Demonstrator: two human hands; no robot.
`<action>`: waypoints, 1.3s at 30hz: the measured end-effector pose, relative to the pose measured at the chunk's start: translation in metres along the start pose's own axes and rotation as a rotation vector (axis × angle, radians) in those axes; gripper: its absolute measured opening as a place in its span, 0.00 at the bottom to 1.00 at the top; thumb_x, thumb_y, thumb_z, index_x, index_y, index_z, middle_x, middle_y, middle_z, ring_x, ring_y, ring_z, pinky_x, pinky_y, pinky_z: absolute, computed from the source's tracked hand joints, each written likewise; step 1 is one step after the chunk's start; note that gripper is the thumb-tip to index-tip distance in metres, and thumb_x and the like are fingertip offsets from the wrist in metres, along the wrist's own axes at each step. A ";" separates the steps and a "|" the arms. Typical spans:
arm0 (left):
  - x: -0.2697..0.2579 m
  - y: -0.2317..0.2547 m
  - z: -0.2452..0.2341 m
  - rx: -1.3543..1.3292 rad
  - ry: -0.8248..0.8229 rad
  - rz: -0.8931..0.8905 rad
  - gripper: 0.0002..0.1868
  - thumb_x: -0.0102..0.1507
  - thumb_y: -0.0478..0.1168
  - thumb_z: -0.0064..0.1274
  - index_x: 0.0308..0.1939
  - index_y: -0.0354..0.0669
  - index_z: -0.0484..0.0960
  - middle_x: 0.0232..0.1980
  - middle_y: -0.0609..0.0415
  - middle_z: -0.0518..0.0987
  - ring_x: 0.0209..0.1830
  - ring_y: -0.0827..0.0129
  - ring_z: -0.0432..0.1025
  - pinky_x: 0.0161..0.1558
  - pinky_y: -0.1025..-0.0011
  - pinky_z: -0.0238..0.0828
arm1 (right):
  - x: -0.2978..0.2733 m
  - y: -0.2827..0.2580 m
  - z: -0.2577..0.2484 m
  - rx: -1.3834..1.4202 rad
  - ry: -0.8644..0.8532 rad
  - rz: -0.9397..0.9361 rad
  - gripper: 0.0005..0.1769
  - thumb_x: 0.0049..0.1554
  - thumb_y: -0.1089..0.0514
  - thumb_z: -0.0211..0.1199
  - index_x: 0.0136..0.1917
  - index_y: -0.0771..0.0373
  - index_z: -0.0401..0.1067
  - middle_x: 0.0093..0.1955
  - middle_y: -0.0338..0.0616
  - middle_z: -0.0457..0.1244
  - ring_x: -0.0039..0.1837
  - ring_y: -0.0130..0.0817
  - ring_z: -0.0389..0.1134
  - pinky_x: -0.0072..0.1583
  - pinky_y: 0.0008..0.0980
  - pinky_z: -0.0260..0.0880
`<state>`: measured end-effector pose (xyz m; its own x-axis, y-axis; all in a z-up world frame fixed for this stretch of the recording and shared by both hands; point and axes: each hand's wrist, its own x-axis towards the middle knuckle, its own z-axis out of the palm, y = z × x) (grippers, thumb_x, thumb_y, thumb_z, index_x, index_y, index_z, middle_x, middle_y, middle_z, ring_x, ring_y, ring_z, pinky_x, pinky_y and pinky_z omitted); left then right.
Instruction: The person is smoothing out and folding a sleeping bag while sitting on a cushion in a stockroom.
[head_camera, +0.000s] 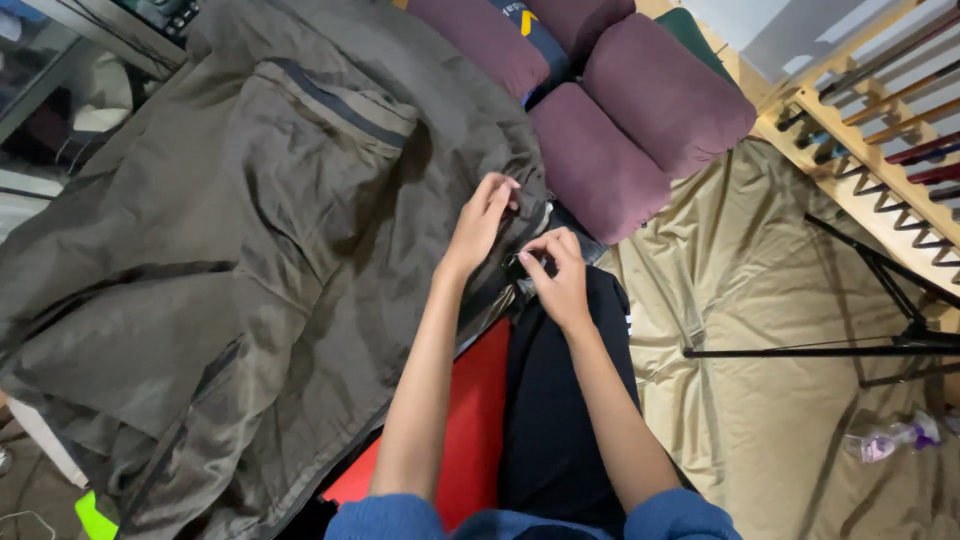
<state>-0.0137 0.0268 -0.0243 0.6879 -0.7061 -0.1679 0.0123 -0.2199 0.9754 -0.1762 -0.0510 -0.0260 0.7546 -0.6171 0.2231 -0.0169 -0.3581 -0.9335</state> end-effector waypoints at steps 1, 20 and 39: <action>-0.017 0.026 -0.001 -0.010 -0.024 0.054 0.17 0.75 0.45 0.39 0.65 0.45 0.70 0.66 0.38 0.77 0.69 0.46 0.69 0.70 0.50 0.63 | 0.001 -0.001 -0.002 0.022 -0.020 0.000 0.06 0.59 0.56 0.69 0.46 0.59 0.76 0.44 0.42 0.61 0.50 0.41 0.65 0.56 0.39 0.66; -0.090 -0.022 0.006 1.122 0.042 0.489 0.37 0.69 0.49 0.44 0.80 0.41 0.58 0.81 0.44 0.60 0.81 0.57 0.55 0.78 0.61 0.48 | 0.068 0.088 0.008 -0.034 0.248 0.125 0.05 0.59 0.57 0.69 0.48 0.58 0.77 0.47 0.45 0.65 0.51 0.41 0.69 0.54 0.37 0.72; -0.045 -0.032 0.032 0.695 0.294 0.077 0.32 0.68 0.62 0.50 0.73 0.58 0.69 0.61 0.54 0.70 0.62 0.53 0.67 0.59 0.48 0.64 | 0.069 0.079 0.020 0.773 0.285 0.403 0.09 0.60 0.58 0.70 0.54 0.57 0.76 0.45 0.32 0.66 0.48 0.20 0.68 0.51 0.19 0.74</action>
<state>-0.0684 0.0445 -0.0524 0.8347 -0.5494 0.0374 -0.4369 -0.6194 0.6523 -0.1123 -0.1076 -0.0901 0.5948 -0.7798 -0.1950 0.2773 0.4268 -0.8608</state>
